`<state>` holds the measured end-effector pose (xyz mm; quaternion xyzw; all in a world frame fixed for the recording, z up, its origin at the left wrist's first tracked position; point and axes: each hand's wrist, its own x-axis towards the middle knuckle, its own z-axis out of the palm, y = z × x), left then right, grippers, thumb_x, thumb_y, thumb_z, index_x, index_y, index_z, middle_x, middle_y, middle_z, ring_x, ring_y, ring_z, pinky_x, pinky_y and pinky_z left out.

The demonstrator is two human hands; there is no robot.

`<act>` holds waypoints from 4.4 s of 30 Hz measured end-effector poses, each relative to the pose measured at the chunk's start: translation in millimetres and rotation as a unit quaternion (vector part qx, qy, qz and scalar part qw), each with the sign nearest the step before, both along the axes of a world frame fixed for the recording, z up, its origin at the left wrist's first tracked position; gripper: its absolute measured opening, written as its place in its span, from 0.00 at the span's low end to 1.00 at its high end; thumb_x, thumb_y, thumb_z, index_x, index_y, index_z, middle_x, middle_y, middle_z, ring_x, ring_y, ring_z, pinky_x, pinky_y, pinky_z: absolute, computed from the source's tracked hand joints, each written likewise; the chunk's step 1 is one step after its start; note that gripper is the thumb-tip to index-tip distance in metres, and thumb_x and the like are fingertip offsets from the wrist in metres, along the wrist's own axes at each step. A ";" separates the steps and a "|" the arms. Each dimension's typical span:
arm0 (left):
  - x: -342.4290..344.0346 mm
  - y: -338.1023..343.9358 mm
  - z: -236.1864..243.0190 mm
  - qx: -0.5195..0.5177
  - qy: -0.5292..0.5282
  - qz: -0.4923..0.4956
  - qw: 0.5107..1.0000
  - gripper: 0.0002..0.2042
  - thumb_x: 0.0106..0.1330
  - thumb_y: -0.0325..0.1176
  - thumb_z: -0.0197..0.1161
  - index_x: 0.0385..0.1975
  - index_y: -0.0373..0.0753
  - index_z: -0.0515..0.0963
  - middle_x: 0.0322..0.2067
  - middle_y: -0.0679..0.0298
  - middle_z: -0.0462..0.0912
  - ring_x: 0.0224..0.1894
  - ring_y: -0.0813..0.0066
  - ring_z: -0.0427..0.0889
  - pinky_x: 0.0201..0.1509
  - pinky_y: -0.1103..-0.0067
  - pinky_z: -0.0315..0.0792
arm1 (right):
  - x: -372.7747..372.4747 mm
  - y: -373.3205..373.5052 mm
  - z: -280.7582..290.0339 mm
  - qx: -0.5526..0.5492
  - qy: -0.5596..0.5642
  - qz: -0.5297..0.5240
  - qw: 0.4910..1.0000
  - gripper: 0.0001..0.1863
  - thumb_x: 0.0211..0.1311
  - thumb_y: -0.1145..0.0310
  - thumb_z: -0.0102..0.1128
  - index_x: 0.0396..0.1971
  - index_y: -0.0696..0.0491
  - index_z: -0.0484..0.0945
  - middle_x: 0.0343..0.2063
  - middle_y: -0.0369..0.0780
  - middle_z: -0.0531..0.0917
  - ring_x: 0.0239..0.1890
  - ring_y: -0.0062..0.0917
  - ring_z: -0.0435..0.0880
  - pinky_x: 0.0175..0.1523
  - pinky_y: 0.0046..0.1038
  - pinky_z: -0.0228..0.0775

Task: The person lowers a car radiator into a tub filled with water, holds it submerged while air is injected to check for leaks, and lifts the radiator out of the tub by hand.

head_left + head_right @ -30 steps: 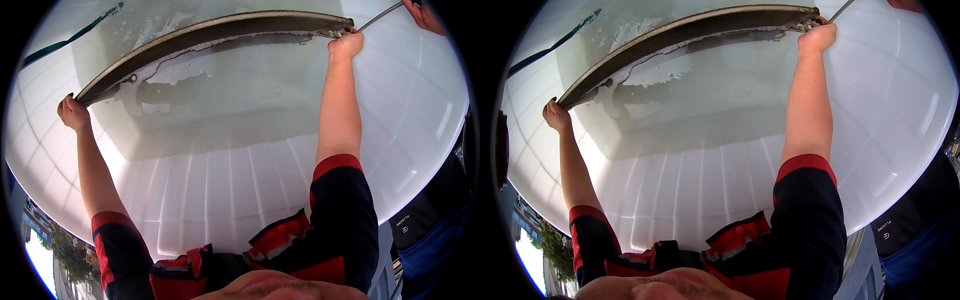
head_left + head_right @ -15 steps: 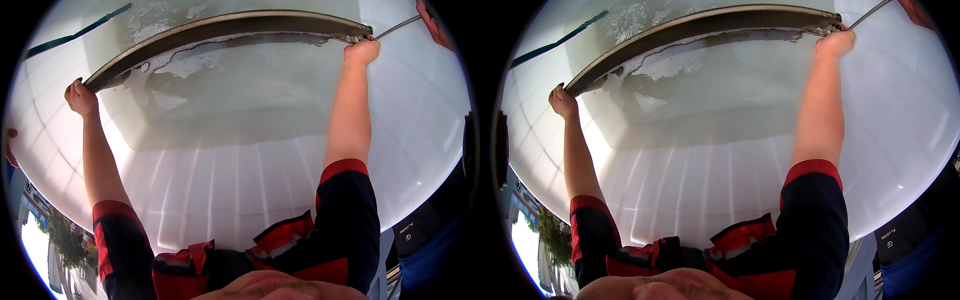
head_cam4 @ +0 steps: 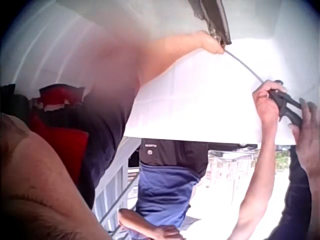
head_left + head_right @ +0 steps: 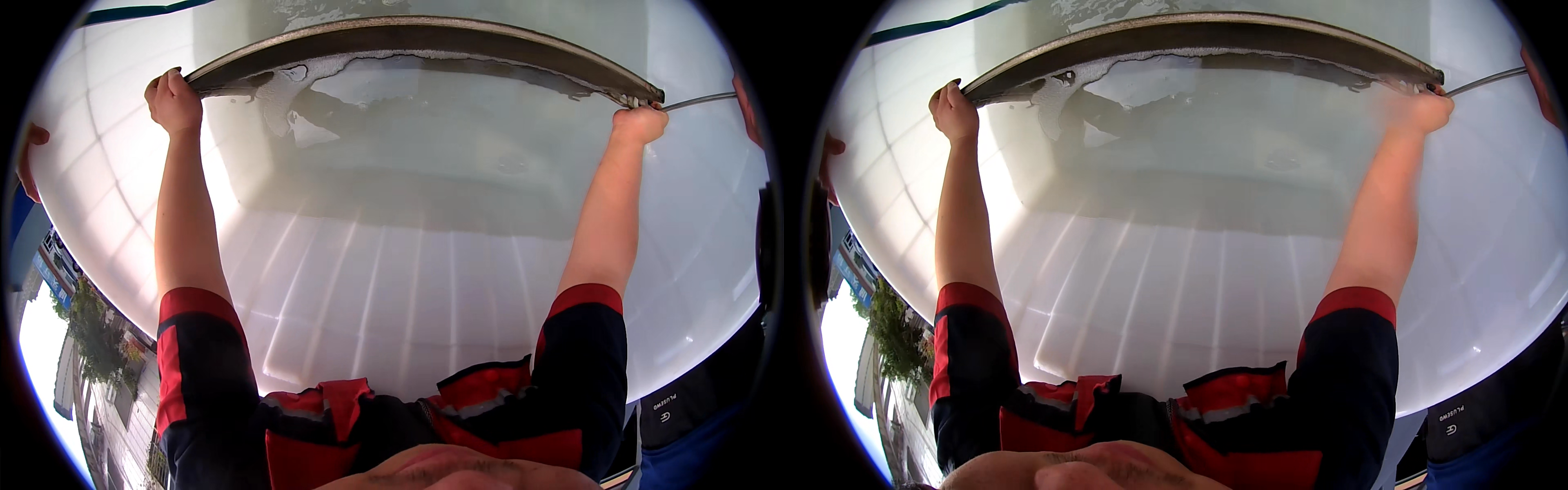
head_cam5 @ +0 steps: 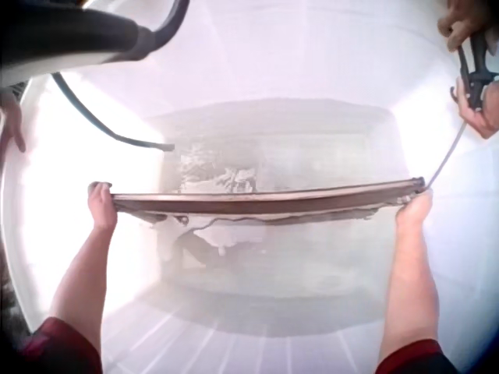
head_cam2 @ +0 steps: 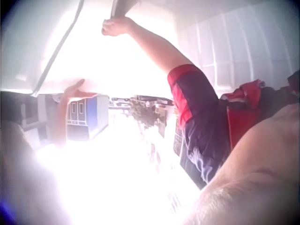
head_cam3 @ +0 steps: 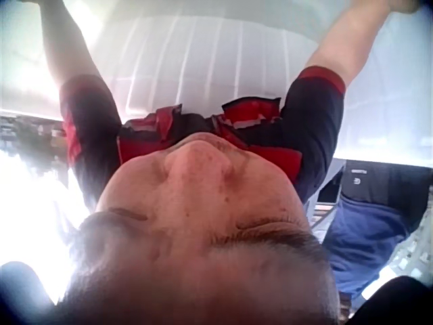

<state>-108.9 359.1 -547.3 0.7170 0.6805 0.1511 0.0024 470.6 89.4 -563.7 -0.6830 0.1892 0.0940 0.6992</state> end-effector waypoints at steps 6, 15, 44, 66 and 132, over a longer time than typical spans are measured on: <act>-33.3 -17.0 -9.1 -0.059 0.026 0.003 0.998 0.23 0.67 0.49 0.40 0.48 0.47 0.81 0.57 0.51 0.69 0.62 0.54 0.63 0.67 0.63 0.55 | 19.5 -51.7 -66.3 -0.138 -0.065 0.115 0.982 0.11 0.59 0.72 0.38 0.35 0.56 0.71 0.40 0.39 0.75 0.40 0.29 0.72 0.49 0.32 0.66; -45.7 -14.5 -22.9 -0.139 0.036 -0.030 0.989 0.26 0.69 0.51 0.38 0.58 0.46 0.73 0.59 0.52 0.70 0.65 0.58 0.63 0.67 0.60 0.52 | 22.7 -67.2 -76.4 -0.030 0.044 0.131 0.990 0.11 0.61 0.71 0.38 0.35 0.52 0.73 0.37 0.36 0.76 0.37 0.26 0.72 0.44 0.32 0.63; 95.4 -37.9 -75.9 -0.132 0.046 -0.047 0.989 0.25 0.70 0.54 0.41 0.56 0.49 0.74 0.60 0.55 0.68 0.63 0.58 0.67 0.66 0.66 0.59 | 146.7 -114.3 -112.4 0.119 -0.012 0.099 0.988 0.19 0.74 0.58 0.37 0.46 0.58 0.71 0.47 0.38 0.76 0.48 0.23 0.73 0.61 0.30 0.59; 126.1 -33.4 -98.1 -0.115 0.050 -0.089 0.988 0.22 0.71 0.51 0.42 0.55 0.48 0.75 0.58 0.55 0.70 0.62 0.57 0.68 0.66 0.67 0.61 | 184.0 -126.1 -125.4 -0.244 -0.222 0.236 0.914 0.16 0.69 0.63 0.49 0.49 0.57 0.75 0.32 0.36 0.81 0.35 0.20 0.77 0.43 0.22 0.68; 41.2 -69.3 -96.4 -0.132 0.048 -0.065 0.988 0.23 0.70 0.53 0.41 0.53 0.49 0.76 0.58 0.54 0.70 0.63 0.59 0.66 0.65 0.66 0.61 | -62.7 -170.8 -147.0 -0.407 -0.095 0.352 0.837 0.21 0.61 0.63 0.51 0.48 0.62 0.75 0.46 0.53 0.76 0.48 0.44 0.76 0.53 0.38 0.69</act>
